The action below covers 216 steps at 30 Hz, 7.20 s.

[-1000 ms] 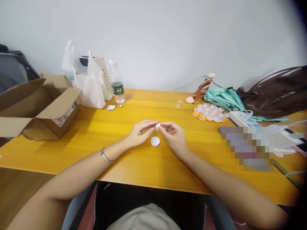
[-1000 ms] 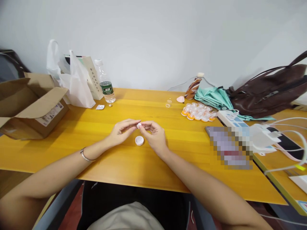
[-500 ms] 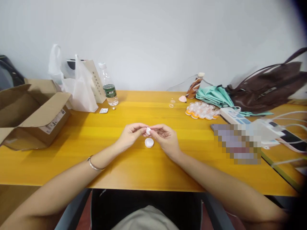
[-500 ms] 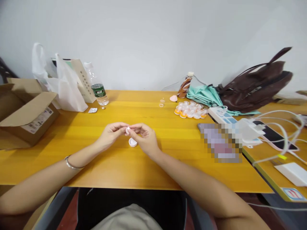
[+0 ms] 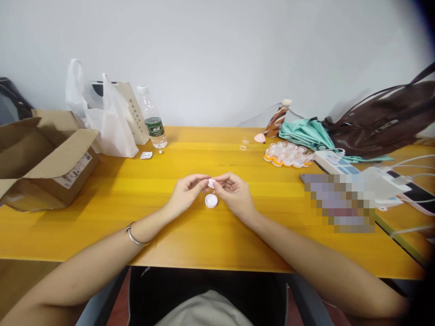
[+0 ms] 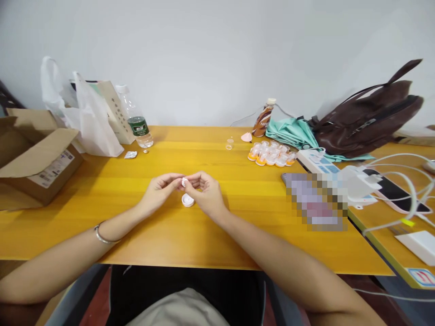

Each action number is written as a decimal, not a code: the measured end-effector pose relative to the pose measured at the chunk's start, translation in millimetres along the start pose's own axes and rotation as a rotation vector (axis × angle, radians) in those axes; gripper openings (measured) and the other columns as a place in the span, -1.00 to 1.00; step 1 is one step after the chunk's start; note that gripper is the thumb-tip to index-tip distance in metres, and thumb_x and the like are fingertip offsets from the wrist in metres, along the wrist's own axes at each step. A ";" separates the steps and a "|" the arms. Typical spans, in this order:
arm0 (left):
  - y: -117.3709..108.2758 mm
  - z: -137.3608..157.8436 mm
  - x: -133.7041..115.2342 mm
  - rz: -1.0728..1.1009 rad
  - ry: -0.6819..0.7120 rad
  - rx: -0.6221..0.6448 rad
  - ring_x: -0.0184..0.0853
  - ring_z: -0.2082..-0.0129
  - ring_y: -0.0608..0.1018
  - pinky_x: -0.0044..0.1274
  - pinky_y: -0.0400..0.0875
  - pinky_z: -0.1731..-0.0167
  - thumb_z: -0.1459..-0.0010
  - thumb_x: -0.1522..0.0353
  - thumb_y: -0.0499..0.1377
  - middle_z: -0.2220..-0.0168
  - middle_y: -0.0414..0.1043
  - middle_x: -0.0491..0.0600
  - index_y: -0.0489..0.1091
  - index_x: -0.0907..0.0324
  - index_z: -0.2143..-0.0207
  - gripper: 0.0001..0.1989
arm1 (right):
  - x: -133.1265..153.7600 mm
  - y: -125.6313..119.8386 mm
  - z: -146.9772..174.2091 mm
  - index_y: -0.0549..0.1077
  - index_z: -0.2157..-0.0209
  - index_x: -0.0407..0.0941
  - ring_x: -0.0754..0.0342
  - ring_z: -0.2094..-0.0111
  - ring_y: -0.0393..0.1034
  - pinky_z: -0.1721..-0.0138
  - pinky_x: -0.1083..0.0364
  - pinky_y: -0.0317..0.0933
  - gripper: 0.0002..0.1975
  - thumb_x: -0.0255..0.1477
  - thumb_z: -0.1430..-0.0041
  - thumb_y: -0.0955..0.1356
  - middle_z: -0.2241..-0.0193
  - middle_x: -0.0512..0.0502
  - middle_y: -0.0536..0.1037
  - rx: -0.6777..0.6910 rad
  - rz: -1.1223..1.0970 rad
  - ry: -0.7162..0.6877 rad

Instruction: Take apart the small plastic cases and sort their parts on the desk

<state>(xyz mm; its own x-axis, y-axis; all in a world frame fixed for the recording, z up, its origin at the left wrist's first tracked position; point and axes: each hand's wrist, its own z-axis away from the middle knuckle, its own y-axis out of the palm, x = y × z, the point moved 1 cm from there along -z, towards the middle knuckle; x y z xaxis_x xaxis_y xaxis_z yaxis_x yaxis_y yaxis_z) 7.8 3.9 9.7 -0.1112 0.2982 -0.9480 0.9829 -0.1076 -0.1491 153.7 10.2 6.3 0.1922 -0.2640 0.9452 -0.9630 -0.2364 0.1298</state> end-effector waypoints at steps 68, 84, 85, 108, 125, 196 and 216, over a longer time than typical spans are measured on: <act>-10.8 -9.6 16.3 -0.342 0.301 -0.071 -0.43 0.32 0.40 -0.61 0.28 0.35 -0.15 0.35 0.06 0.31 0.36 0.00 0.40 0.21 0.08 -0.69 | -41.4 -101.1 -80.8 0.46 0.36 -0.19 0.09 0.47 0.34 0.32 0.04 0.24 -0.74 -0.30 0.00 0.29 0.42 -0.14 0.52 -0.332 0.614 -0.061; 1.0 -4.9 13.2 0.161 0.007 0.014 -0.46 0.38 0.46 -0.61 0.31 0.33 0.01 0.31 0.23 0.38 0.41 -0.06 0.25 0.22 0.26 -0.71 | -9.1 -11.1 -16.9 0.43 0.41 -0.13 0.13 0.42 0.38 0.33 0.13 0.24 -0.81 -0.29 0.01 0.37 0.45 -0.03 0.52 0.140 0.246 -0.038; 0.9 -4.9 13.5 0.144 -0.004 0.003 -0.45 0.38 0.46 -0.60 0.32 0.32 0.01 0.30 0.23 0.38 0.41 -0.06 0.27 0.24 0.29 -0.73 | -9.3 -11.5 -16.5 0.42 0.41 -0.13 0.14 0.42 0.38 0.34 0.13 0.24 -0.81 -0.29 0.01 0.37 0.46 -0.03 0.51 0.120 0.235 -0.047; 2.5 -2.2 6.6 0.313 -0.209 0.010 -0.45 0.53 0.47 -0.60 0.33 0.45 0.10 0.36 0.28 0.54 0.47 -0.05 0.42 0.30 0.47 -0.83 | -14.3 -8.7 -15.8 0.31 0.54 -0.12 0.25 0.66 0.20 0.58 0.21 0.10 -0.77 -0.29 -0.08 0.30 0.68 0.11 0.37 0.115 0.052 0.119; 1.0 -5.4 9.7 0.325 -0.209 -0.027 -0.45 0.50 0.49 -0.60 0.34 0.39 0.12 0.31 0.29 0.53 0.48 -0.06 0.41 0.28 0.45 -0.78 | -12.4 -13.0 -17.6 0.32 0.46 -0.10 0.16 0.49 0.31 0.42 0.13 0.18 -0.80 -0.26 -0.01 0.34 0.53 0.01 0.43 0.122 0.327 -0.060; -2.8 -11.2 22.0 0.127 -0.174 0.012 -0.43 0.47 0.48 -0.56 0.35 0.34 0.03 0.28 0.20 0.49 0.47 -0.05 0.37 0.27 0.42 -0.79 | -18.3 -174.3 -79.4 0.26 0.70 -0.12 0.16 0.66 0.14 0.59 0.16 -0.03 -0.68 -0.21 0.11 0.36 0.78 0.05 0.25 -0.299 1.090 0.268; -11.3 -4.2 17.1 -0.436 0.086 0.435 -0.41 0.37 0.36 -0.59 0.22 0.37 0.13 0.22 0.28 0.36 0.36 -0.08 0.36 0.21 0.35 -0.68 | -8.5 -36.4 -24.0 0.31 0.37 -0.11 0.07 0.31 0.23 0.28 0.11 0.13 -0.57 -0.14 0.20 0.45 0.37 -0.02 0.35 0.731 0.877 -0.171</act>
<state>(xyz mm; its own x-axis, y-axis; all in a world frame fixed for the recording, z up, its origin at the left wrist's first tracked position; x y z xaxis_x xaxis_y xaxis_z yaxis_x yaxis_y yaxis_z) -4.5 14.2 -3.7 -0.4589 0.4754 -0.7506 0.6981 -0.3297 -0.6356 182.6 43.5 0.7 -0.4118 -0.7151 0.5649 -0.4494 -0.3799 -0.8085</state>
